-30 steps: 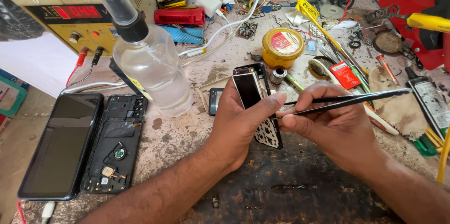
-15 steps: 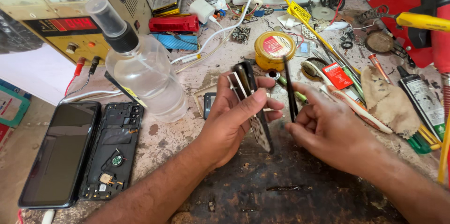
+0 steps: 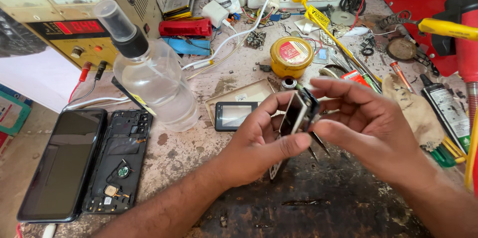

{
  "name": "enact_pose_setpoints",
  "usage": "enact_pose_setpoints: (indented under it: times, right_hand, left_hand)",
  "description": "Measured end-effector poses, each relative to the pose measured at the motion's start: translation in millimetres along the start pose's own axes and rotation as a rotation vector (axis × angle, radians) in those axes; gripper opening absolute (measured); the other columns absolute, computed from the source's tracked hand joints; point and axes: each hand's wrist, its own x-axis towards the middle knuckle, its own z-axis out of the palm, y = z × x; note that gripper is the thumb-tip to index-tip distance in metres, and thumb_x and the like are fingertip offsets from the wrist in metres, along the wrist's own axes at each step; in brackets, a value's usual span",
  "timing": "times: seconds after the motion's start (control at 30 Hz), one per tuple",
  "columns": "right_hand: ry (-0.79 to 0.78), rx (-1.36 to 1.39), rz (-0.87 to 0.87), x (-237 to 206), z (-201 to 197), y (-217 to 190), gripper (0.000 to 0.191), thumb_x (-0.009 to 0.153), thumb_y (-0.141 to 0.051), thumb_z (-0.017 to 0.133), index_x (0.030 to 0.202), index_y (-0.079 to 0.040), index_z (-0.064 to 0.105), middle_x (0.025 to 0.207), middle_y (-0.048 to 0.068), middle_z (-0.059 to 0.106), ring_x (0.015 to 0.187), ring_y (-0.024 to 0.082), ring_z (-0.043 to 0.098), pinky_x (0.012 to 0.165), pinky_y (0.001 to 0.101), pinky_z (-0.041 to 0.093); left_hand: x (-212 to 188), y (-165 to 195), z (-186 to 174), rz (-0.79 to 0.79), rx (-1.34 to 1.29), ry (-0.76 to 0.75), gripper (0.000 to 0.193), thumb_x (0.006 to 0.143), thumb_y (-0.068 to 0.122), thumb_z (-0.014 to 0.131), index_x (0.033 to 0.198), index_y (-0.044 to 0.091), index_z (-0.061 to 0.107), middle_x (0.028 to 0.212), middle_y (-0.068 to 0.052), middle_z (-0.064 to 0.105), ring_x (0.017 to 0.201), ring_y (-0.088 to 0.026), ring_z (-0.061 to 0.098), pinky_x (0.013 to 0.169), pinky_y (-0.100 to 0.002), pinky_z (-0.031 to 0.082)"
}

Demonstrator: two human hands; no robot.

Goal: The person disassembles a mobile phone, removes the battery, and then reassembles it by placing the battery back into the device and closing the back cover.

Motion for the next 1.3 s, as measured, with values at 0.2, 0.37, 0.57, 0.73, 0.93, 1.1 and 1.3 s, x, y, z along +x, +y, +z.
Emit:
enact_pose_setpoints:
  times: [0.2, 0.37, 0.57, 0.73, 0.93, 1.1, 1.3]
  right_hand:
    - [-0.056, 0.085, -0.063, -0.8, -8.3, 4.4, 0.058, 0.086, -0.006, 0.076, 0.139, 0.003, 0.055, 0.139, 0.015, 0.062, 0.122, 0.019, 0.063, 0.098, 0.0351, 0.056]
    - [-0.024, 0.067, -0.162, -4.0, -6.3, 5.4, 0.055, 0.084, 0.000, 0.079, 0.135, 0.003, 0.057, 0.141, 0.019, 0.061, 0.127, 0.020, 0.062, 0.110, 0.0391, 0.053]
    - [0.006, -0.006, -0.160, -3.8, -1.4, 2.2, 0.056, 0.082, 0.001, 0.079, 0.134, 0.002, 0.057, 0.142, 0.018, 0.064, 0.123, 0.018, 0.065, 0.108, 0.0385, 0.055]
    - [-0.014, 0.009, -0.165, -3.7, 2.0, 1.4, 0.059, 0.082, 0.002, 0.079, 0.136, 0.002, 0.056, 0.137, 0.017, 0.064, 0.120, 0.018, 0.065, 0.108, 0.0386, 0.055]
    - [-0.051, 0.045, -0.191, -3.4, -0.7, 1.9, 0.062, 0.081, -0.001, 0.081, 0.137, 0.001, 0.053, 0.141, 0.017, 0.062, 0.126, 0.018, 0.062, 0.114, 0.0425, 0.053]
    - [-0.032, 0.037, -0.174, -4.5, -0.4, 1.5, 0.065, 0.081, -0.001, 0.081, 0.139, 0.000, 0.051, 0.141, 0.020, 0.062, 0.127, 0.021, 0.063, 0.112, 0.0429, 0.054]
    - [0.018, 0.029, -0.163, -2.2, 1.5, 1.5, 0.066, 0.079, 0.002, 0.079, 0.138, 0.000, 0.049, 0.141, 0.022, 0.063, 0.127, 0.022, 0.064, 0.106, 0.0409, 0.058]
  left_hand:
    - [3.5, 1.5, 4.4, 0.050, 0.221, 0.009, 0.079, 0.092, 0.021, 0.080, 0.156, 0.004, 0.039, 0.139, -0.004, 0.059, 0.128, -0.013, 0.058, 0.111, -0.033, 0.049]
    - [4.8, 1.4, 5.3, 0.121, 0.272, -0.007, 0.081, 0.088, 0.020, 0.084, 0.155, 0.005, 0.040, 0.140, -0.006, 0.060, 0.130, -0.015, 0.059, 0.116, -0.033, 0.048]
    - [5.6, -1.4, -1.1, 0.058, 0.125, 0.017, 0.066, 0.086, 0.013, 0.086, 0.141, 0.002, 0.051, 0.135, -0.007, 0.064, 0.129, -0.015, 0.061, 0.118, -0.034, 0.048]
    - [3.6, 0.7, -5.9, 0.034, 0.144, 0.062, 0.062, 0.083, 0.011, 0.086, 0.136, 0.002, 0.055, 0.129, -0.006, 0.066, 0.124, -0.014, 0.064, 0.115, -0.034, 0.050]
    - [0.0, 4.2, -3.6, 0.032, 0.152, 0.057, 0.060, 0.083, 0.011, 0.086, 0.134, 0.002, 0.055, 0.130, -0.006, 0.066, 0.124, -0.014, 0.064, 0.117, -0.034, 0.050]
    - [-0.9, 7.4, -3.1, 0.051, 0.159, 0.047, 0.057, 0.085, 0.009, 0.086, 0.133, 0.001, 0.057, 0.126, -0.007, 0.067, 0.120, -0.014, 0.066, 0.114, -0.035, 0.052]
    - [1.4, 6.4, -5.4, 0.062, 0.138, 0.070, 0.058, 0.084, 0.009, 0.085, 0.134, 0.001, 0.056, 0.126, -0.006, 0.068, 0.120, -0.015, 0.066, 0.112, -0.035, 0.054]
